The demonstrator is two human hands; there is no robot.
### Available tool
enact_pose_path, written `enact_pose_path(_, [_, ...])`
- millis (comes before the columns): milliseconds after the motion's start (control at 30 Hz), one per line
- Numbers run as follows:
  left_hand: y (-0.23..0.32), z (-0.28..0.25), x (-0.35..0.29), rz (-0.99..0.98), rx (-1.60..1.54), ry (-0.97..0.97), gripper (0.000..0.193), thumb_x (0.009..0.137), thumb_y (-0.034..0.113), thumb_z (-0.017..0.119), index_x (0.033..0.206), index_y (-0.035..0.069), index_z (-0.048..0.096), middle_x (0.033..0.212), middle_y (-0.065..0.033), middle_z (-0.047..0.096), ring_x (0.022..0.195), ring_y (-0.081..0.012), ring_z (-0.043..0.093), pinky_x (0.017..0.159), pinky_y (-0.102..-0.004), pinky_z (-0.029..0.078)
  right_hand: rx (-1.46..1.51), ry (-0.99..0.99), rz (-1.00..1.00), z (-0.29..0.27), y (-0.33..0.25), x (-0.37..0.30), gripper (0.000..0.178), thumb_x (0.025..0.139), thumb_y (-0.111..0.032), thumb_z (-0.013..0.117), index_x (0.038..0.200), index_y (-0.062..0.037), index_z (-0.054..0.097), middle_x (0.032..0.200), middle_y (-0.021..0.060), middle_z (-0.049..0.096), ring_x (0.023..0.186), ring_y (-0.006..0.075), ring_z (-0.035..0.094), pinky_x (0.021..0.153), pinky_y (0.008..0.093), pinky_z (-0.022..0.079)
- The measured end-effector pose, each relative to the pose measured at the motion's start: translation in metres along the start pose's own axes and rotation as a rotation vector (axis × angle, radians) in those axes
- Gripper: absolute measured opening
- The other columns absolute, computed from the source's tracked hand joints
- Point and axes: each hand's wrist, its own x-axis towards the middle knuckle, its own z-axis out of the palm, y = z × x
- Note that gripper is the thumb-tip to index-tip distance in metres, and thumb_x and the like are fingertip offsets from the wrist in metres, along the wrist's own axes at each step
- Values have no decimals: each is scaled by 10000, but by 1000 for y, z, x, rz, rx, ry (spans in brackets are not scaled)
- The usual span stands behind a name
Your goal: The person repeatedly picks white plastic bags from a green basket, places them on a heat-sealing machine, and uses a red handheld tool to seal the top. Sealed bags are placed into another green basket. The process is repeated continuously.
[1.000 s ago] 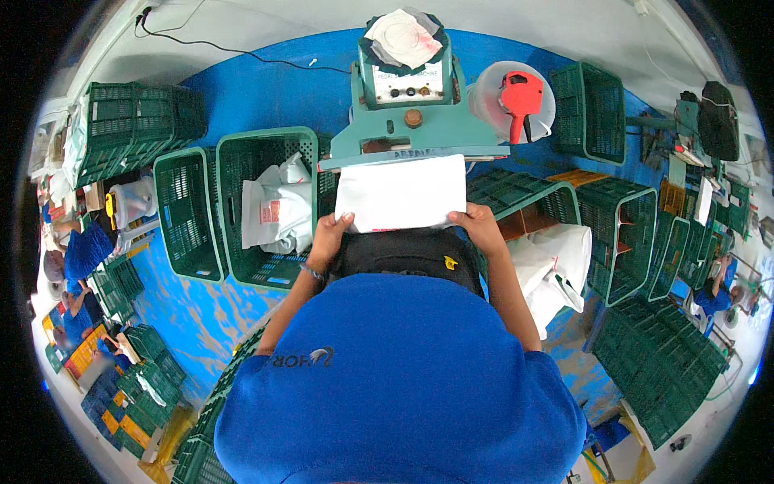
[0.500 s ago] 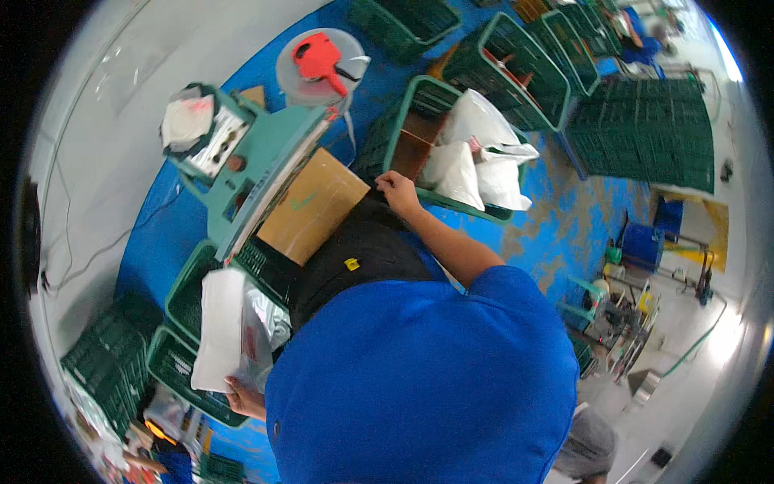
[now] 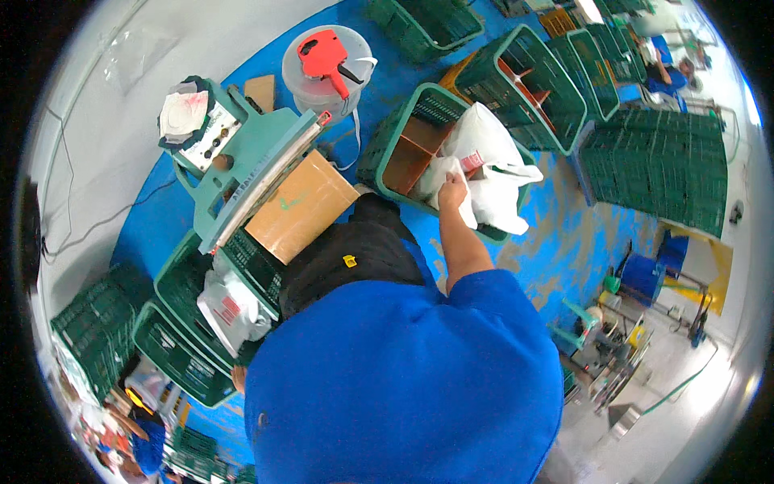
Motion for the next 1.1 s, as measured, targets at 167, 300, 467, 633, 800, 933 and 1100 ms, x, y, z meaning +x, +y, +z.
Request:
enact_pose_path(167, [29, 115, -71, 374, 760, -248, 269, 884, 200, 547, 1043, 4, 640, 894, -145, 661, 778, -268, 615, 679, -379, 473, 211, 140, 15, -27, 7, 25, 286, 859, -222, 591, 1015, 12, 644, 902, 241, 650, 838, 360, 608, 773, 411, 444])
enact_pose_path(300, [83, 223, -142, 760, 992, -510, 233, 879, 184, 539, 995, 9, 639, 958, -190, 645, 862, -334, 623, 757, -394, 472, 418, -27, -294, -112, -21, 6, 285, 900, -214, 567, 771, 39, 543, 600, 86, 454, 598, 156, 384, 560, 333, 343])
enact_pose_path(467, [105, 403, -235, 1185, 912, -1035, 363, 812, 265, 637, 1091, 32, 624, 1120, -188, 602, 1077, -366, 532, 930, -413, 423, 387, -215, -699, -230, -128, -30, 290, 905, -185, 530, 696, -11, 427, 577, 27, 320, 576, 93, 315, 497, 300, 279])
enact_pose_path(633, [94, 518, -354, 1353, 606, -1614, 986, 610, 393, 805, 1373, -4, 323, 1375, -230, 399, 1245, -383, 405, 1056, -417, 317, 437, -502, -1051, -281, -231, -70, 287, 878, -149, 563, 687, 23, 436, 599, 87, 337, 549, 122, 333, 491, 302, 288])
enact_pose_path(800, [128, 486, -432, 1390, 64, -1268, 843, 632, 302, 786, 1330, 17, 409, 1302, -222, 480, 1190, -369, 474, 1003, -408, 382, 351, -492, -1310, -294, -242, -123, 332, 887, -165, 585, 661, 9, 415, 566, 95, 348, 510, 160, 314, 476, 305, 280])
enact_pose_path(933, [166, 448, -427, 1563, 143, -1041, 429, 670, 2, 639, 1092, 79, 634, 980, -144, 662, 906, -338, 636, 799, -377, 517, 501, -562, -1227, -275, -249, -151, 331, 872, -158, 610, 651, 7, 427, 549, 105, 370, 507, 157, 321, 465, 323, 301])
enact_pose_path(1100, [189, 402, -352, 1147, 86, -963, 270, 736, -16, 625, 1004, 3, 643, 973, -175, 665, 861, -330, 646, 766, -369, 507, 377, -1066, -1528, -228, -291, -153, 395, 739, -230, 704, 1031, 15, 600, 816, 120, 594, 730, 210, 555, 670, 317, 425])
